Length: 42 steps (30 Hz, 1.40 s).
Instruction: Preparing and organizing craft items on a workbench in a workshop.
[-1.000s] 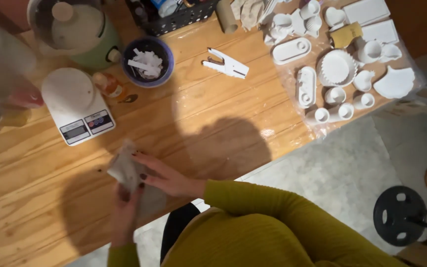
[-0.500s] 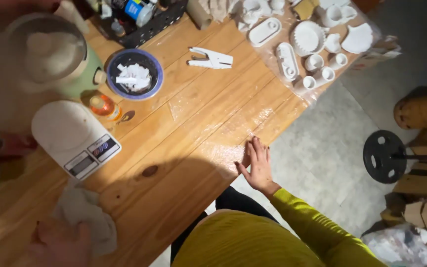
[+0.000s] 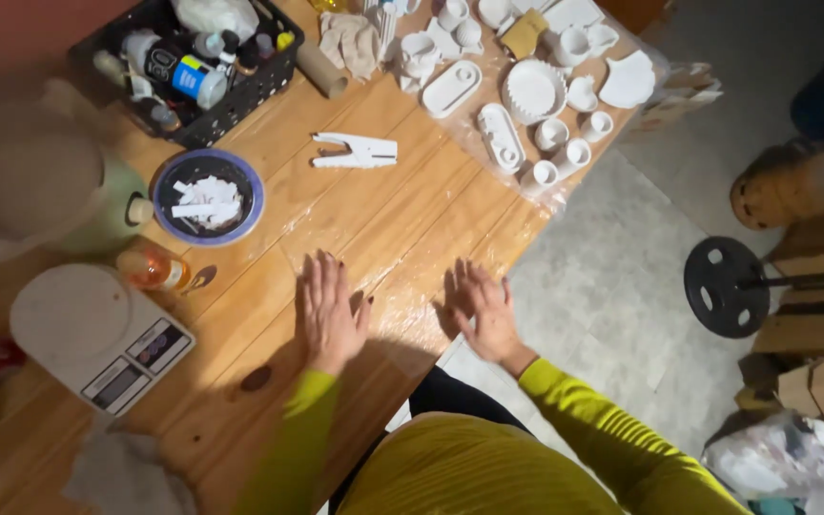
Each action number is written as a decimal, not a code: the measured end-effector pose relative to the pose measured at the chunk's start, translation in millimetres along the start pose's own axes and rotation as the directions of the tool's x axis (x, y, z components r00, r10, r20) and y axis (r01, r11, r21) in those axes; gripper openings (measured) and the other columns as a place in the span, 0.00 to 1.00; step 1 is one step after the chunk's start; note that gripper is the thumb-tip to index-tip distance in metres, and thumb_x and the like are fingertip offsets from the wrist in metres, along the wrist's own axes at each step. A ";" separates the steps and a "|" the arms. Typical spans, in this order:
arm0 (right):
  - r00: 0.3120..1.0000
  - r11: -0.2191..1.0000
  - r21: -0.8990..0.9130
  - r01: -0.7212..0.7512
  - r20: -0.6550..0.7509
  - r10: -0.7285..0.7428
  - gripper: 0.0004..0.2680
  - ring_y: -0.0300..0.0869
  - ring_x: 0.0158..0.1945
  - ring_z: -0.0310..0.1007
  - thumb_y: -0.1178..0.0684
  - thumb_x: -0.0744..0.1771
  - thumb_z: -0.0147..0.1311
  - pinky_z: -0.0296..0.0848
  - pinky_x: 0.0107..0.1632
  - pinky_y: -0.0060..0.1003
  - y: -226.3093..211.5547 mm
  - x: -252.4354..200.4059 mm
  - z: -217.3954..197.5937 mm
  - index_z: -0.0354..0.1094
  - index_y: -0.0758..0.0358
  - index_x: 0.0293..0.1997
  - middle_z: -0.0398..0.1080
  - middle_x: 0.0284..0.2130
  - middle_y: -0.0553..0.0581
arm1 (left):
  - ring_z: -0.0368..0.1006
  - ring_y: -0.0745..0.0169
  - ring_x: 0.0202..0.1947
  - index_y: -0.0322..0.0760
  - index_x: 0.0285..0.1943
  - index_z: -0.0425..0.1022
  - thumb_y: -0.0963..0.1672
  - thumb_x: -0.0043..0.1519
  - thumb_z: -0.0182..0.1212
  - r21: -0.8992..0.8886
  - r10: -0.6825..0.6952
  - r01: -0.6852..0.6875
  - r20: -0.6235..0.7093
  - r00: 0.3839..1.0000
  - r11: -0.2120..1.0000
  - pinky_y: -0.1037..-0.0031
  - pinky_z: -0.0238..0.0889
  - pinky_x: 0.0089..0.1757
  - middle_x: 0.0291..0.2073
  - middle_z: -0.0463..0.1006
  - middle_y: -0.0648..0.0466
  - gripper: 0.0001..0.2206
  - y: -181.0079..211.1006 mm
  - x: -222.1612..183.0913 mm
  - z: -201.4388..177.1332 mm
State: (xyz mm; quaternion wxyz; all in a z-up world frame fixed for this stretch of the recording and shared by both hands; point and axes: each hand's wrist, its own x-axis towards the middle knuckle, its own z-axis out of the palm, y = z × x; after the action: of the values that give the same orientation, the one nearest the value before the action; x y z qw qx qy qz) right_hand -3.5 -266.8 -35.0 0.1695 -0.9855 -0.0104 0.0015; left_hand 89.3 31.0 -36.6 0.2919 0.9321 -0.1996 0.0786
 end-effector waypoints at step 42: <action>0.605 0.560 0.283 0.779 -0.107 -0.789 0.22 0.55 0.51 0.68 0.47 0.58 0.73 0.68 0.52 0.50 -95.6 211.7 17.8 0.68 0.61 0.53 0.68 0.47 0.61 | 0.43 0.44 0.76 0.38 0.76 0.57 0.49 0.52 0.71 0.168 -0.244 0.242 -0.004 0.970 0.956 0.46 0.41 0.66 0.76 0.51 0.48 0.41 -12.2 13.4 -33.6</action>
State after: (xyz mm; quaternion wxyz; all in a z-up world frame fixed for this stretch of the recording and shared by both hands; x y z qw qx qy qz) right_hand 206.2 -166.3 -19.7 0.3002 -0.8396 -0.4491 -0.0564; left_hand 105.5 55.1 -11.9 0.2187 0.9713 -0.0788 0.0508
